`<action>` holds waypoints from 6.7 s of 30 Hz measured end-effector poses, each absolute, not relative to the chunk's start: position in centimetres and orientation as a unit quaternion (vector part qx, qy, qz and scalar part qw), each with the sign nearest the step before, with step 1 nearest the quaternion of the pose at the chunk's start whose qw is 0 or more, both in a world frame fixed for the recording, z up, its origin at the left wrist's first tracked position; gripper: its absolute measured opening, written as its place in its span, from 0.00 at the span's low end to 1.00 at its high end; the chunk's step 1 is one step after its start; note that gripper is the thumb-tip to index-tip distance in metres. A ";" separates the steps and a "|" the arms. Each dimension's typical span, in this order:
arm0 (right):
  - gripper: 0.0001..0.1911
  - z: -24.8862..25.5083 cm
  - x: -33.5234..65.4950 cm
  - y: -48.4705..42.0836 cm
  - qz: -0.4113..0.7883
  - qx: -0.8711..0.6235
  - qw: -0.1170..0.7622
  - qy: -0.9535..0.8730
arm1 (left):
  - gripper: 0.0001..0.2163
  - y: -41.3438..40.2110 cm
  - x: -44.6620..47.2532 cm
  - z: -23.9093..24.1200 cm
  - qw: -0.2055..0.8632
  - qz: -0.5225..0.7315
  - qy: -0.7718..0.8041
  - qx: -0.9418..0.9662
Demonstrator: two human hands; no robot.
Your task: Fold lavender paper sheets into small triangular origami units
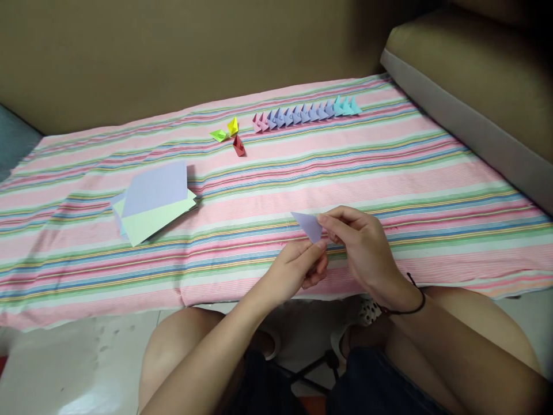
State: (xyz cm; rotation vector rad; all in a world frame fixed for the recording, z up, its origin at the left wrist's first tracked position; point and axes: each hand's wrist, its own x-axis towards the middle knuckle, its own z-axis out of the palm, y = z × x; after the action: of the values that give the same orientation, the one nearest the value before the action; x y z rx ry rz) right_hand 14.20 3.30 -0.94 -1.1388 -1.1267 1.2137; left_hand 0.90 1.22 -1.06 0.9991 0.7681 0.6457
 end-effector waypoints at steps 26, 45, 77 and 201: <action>0.11 -0.3 14.5 3.6 0.624 -0.437 0.427 -0.487 | 0.24 2.2 -1.0 -0.4 0.580 0.326 0.470 0.580; 0.11 0.1 15.0 4.0 0.614 -0.435 0.423 -0.504 | 0.20 3.3 -2.5 0.6 0.544 0.331 0.451 0.625; 0.13 -1.0 13.8 5.3 0.560 -0.341 0.623 -0.427 | 0.19 4.4 0.6 0.7 0.466 0.392 0.415 0.676; 0.10 0.7 15.7 4.9 0.582 -0.355 0.506 -0.528 | 0.09 4.0 -0.4 2.6 0.540 0.492 0.421 0.537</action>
State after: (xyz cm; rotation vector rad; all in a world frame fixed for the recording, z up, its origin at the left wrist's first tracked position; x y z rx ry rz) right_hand 15.71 4.94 0.73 -0.8563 -1.2723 1.4044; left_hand -0.40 4.01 2.65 1.2757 1.0017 1.1696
